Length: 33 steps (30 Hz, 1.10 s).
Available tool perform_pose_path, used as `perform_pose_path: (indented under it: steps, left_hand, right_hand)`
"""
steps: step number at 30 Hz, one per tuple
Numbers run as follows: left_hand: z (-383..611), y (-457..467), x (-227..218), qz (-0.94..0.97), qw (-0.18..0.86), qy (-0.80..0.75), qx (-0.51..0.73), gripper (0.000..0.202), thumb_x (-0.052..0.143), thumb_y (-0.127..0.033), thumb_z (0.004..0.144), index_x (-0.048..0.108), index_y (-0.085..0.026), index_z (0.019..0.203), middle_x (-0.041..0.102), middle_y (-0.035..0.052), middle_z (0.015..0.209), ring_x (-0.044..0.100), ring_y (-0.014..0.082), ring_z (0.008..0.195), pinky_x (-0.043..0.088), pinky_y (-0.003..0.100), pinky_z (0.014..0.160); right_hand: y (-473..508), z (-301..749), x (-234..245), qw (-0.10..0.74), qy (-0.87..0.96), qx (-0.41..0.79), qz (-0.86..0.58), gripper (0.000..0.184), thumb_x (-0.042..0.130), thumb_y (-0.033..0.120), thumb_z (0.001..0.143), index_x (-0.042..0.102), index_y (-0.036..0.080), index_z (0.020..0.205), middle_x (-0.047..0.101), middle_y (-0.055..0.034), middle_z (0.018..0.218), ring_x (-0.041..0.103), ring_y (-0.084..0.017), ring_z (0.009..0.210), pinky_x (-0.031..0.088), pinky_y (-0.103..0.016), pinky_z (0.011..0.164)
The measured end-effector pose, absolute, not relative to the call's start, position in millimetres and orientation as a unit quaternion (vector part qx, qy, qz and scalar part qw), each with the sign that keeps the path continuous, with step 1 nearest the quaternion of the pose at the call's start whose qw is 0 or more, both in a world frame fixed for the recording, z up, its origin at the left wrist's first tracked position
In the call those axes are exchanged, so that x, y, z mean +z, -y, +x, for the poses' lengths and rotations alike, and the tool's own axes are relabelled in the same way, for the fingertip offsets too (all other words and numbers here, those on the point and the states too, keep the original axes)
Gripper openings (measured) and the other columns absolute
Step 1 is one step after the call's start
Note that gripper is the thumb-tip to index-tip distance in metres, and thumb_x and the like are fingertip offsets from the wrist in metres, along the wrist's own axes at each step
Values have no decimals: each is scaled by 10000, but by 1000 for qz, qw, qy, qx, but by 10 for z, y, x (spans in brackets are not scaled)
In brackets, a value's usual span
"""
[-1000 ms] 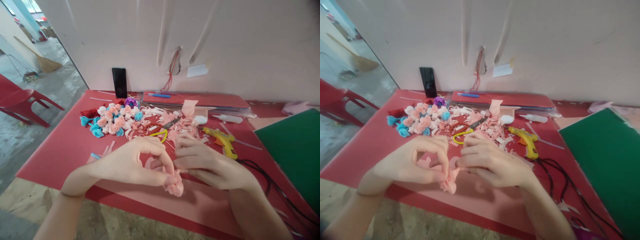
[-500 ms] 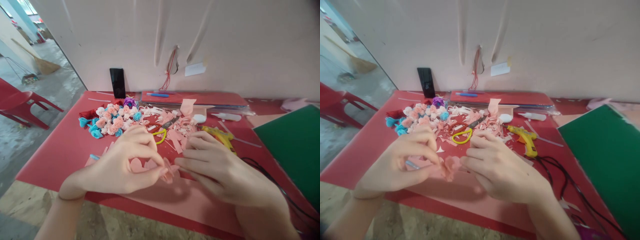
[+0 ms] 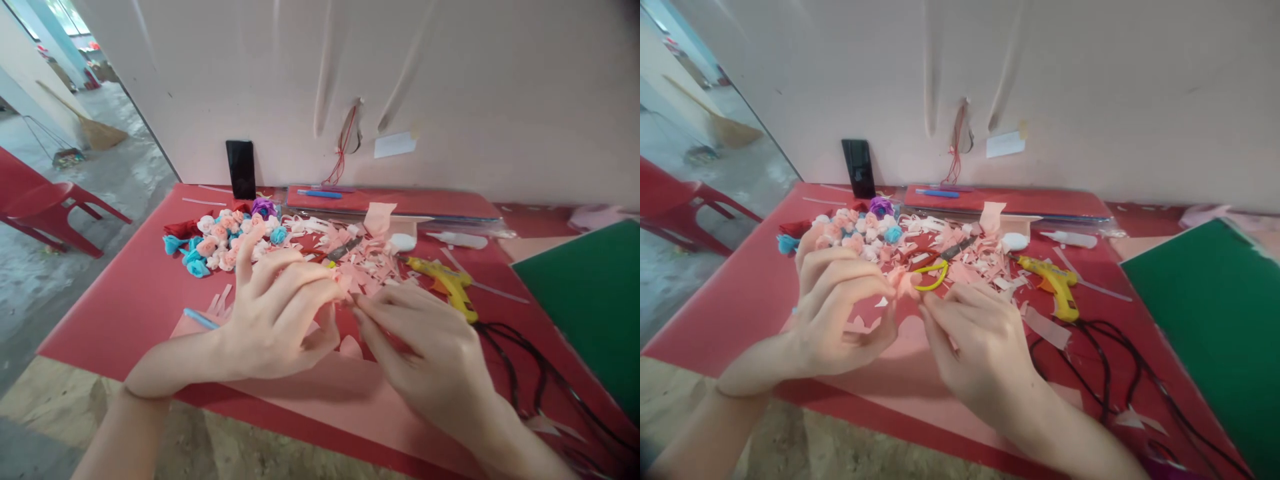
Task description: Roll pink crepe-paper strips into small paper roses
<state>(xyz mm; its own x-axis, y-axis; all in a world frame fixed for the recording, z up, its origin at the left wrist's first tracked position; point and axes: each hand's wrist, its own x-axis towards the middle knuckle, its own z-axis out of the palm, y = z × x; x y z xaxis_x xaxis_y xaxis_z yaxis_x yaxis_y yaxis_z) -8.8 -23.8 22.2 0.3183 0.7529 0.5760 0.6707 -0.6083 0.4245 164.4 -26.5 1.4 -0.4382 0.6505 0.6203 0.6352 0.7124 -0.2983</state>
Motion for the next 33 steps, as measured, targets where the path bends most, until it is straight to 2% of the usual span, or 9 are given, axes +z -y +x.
perform_pose_path:
  steps: [3, 9, 14, 19, 23, 33]
  left_hand:
    - [-98, 228, 208, 806, 82, -442, 385, 89, 543, -169, 709, 542, -254, 734, 630, 12, 780, 551, 218, 864, 392, 532, 980]
    - [-132, 224, 122, 815, 19, -402, 418, 176, 536, -104, 697, 558, -262, 772, 643, 0, 809, 564, 210, 867, 376, 541, 992]
    - [-126, 236, 106, 815, -118, -375, 425, 215, 527, -76, 707, 569, -252, 824, 646, -12, 787, 574, 180, 829, 383, 504, 1002]
    - [-102, 195, 43, 794, -229, -346, 444, 148, 519, -108, 731, 567, -214, 823, 648, -12, 732, 570, 159, 779, 373, 502, 1030]
    - [-68, 176, 1, 780, -231, -335, 476, 129, 508, -99, 759, 568, -185, 834, 639, -1, 741, 568, 155, 784, 361, 503, 1054]
    - [-96, 176, 15, 765, -270, -322, 489, 73, 559, -137, 781, 582, -206, 778, 638, -18, 711, 536, 145, 749, 343, 508, 1077]
  right_hand:
    - [271, 1637, 8, 376, 847, 16, -376, 282, 498, 81, 847, 567, 145, 581, 532, -13, 494, 453, -105, 483, 372, -262, 487]
    - [308, 1620, 18, 380, 842, 36, -382, 254, 507, 87, 843, 566, 151, 604, 548, -13, 514, 464, -105, 489, 368, -259, 485]
    - [350, 1610, -7, 382, 839, 24, -388, 244, 518, 69, 837, 564, 143, 609, 534, -9, 507, 458, -103, 493, 351, -259, 486]
    - [360, 1585, -61, 385, 839, 8, -383, 265, 522, 64, 831, 539, 156, 583, 493, 7, 507, 429, -101, 500, 356, -253, 493]
    - [358, 1543, -72, 393, 843, -13, -367, 278, 499, 35, 835, 531, 156, 587, 477, 10, 499, 397, -98, 490, 332, -247, 477]
    - [378, 1510, -15, 393, 842, -73, -361, 346, 524, 12, 823, 500, 158, 509, 452, -1, 475, 350, -105, 488, 296, -256, 473]
